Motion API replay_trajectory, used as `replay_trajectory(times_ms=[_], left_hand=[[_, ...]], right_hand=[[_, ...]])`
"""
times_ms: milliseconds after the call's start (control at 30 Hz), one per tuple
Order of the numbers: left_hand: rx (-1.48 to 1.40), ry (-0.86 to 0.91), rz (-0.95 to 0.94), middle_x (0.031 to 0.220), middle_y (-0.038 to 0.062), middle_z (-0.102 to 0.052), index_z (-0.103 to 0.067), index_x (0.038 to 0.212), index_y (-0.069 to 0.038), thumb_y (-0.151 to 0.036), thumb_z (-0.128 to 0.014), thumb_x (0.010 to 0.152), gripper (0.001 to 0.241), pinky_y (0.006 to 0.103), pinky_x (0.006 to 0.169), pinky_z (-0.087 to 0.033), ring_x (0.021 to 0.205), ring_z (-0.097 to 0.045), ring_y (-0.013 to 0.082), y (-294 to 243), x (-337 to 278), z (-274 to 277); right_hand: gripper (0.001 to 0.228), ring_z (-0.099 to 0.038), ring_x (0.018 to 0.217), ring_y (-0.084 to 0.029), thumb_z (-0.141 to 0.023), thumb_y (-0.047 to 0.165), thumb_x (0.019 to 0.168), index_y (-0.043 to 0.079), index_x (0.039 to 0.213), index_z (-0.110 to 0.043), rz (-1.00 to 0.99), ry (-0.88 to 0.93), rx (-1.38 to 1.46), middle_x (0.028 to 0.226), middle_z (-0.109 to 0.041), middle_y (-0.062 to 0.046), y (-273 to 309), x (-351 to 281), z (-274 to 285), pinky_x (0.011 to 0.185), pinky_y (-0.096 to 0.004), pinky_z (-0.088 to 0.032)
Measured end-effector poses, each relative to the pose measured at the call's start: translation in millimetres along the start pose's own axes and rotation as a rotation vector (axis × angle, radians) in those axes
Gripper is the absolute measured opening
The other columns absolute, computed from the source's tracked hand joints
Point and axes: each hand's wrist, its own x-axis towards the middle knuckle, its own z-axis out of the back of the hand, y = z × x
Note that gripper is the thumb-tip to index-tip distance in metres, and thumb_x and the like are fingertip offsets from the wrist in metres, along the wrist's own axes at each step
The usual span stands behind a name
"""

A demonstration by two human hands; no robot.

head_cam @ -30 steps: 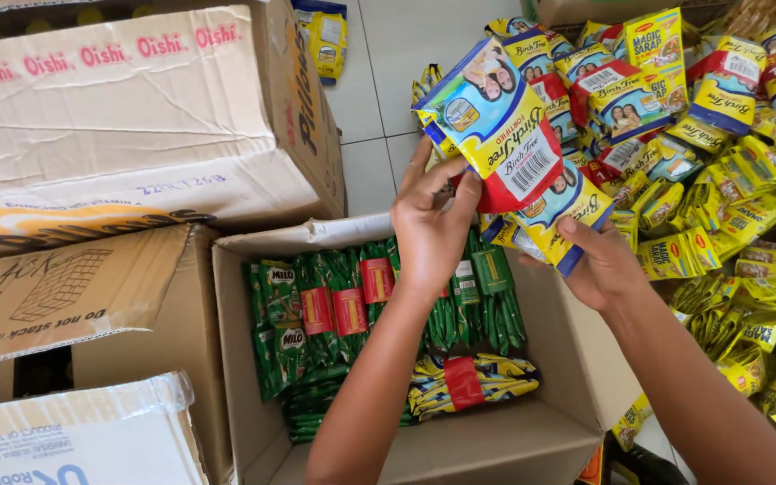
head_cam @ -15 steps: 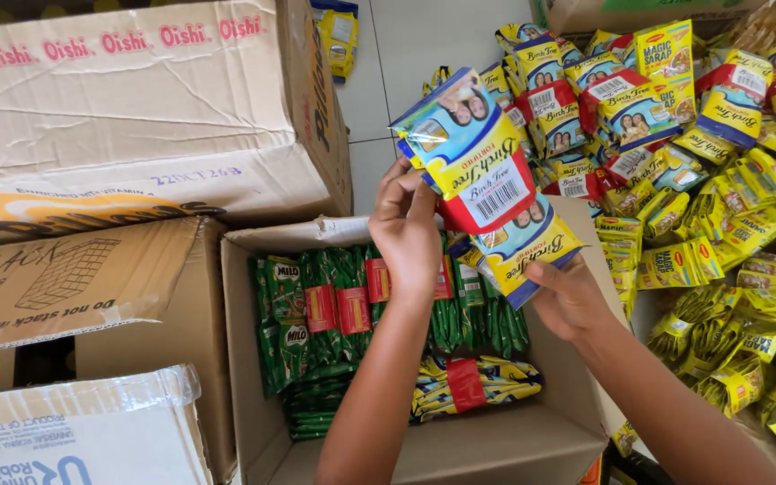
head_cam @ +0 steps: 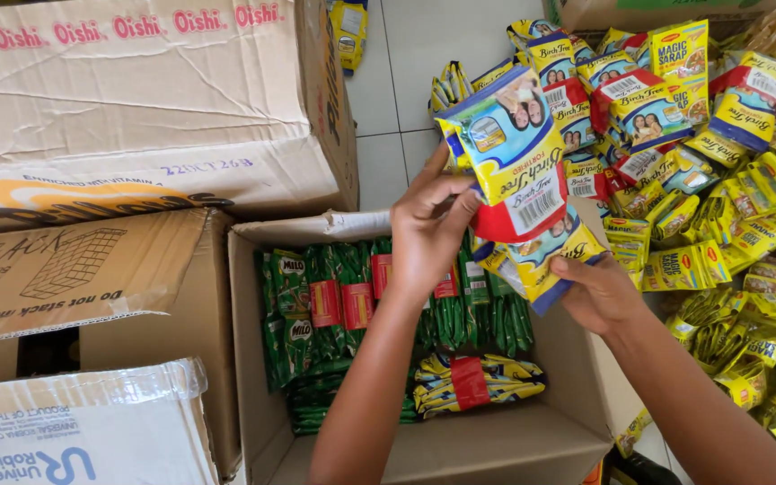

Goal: Packing bundles of drink sachets and milk powder into cardboard boxes on the floor.

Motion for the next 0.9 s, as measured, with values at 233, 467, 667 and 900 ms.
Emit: replay_trajectory(times_ms=[233,467,667,900], left_hand=[[-0.177,-0.278,0.369,0.081,0.004,-0.065,-0.071,0.103,0.004,-0.005,-0.060,0.105,0.014,0.0255,0.053,-0.044,0.062,-0.053,0.0054,23.9,-12.6,-8.6],[-0.480,-0.229,0.450,0.100,0.004,-0.075,-0.072,0.108,0.004,-0.003,-0.060,0.100,0.016,0.0285,0.074,-0.061,0.083,-0.071,0.0098,32.1,2.2,23.4],[-0.424,-0.077,0.498,0.096,0.006,-0.074,-0.071,0.102,0.003,-0.005,-0.060,0.105,0.014,0.0298,0.075,-0.060,0.084,-0.071,0.0117,11.6,0.4,39.2],[-0.325,0.003,0.643,0.097,0.005,-0.071,-0.069,0.108,0.000,-0.005,-0.061,0.102,0.011,0.0308,0.075,-0.059,0.086,-0.067,0.0126,3.3,-12.9,53.7]], right_hand=[[0.073,-0.061,0.130,-0.027,-0.078,0.002,0.081,0.004,0.147,-0.048,0.128,0.086,-0.076,0.138,-0.064,-0.011,-13.3,-5.4,-4.3,0.109,-0.046,-0.047],[0.076,-0.058,0.129,-0.025,-0.083,0.013,0.081,0.002,0.148,-0.050,0.223,0.020,-0.494,0.137,-0.062,-0.012,4.1,-7.1,21.1,0.110,-0.044,-0.046],[0.110,-0.046,0.145,-0.024,-0.087,0.036,0.074,0.005,0.161,-0.027,0.227,0.265,-0.591,0.159,-0.042,-0.012,42.7,-13.7,-19.8,0.112,-0.040,-0.042],[0.115,-0.044,0.143,-0.023,-0.085,0.020,0.070,0.003,0.164,-0.021,-0.005,0.379,-0.520,0.156,-0.045,-0.012,28.1,-22.9,-13.9,0.114,-0.039,-0.036]])
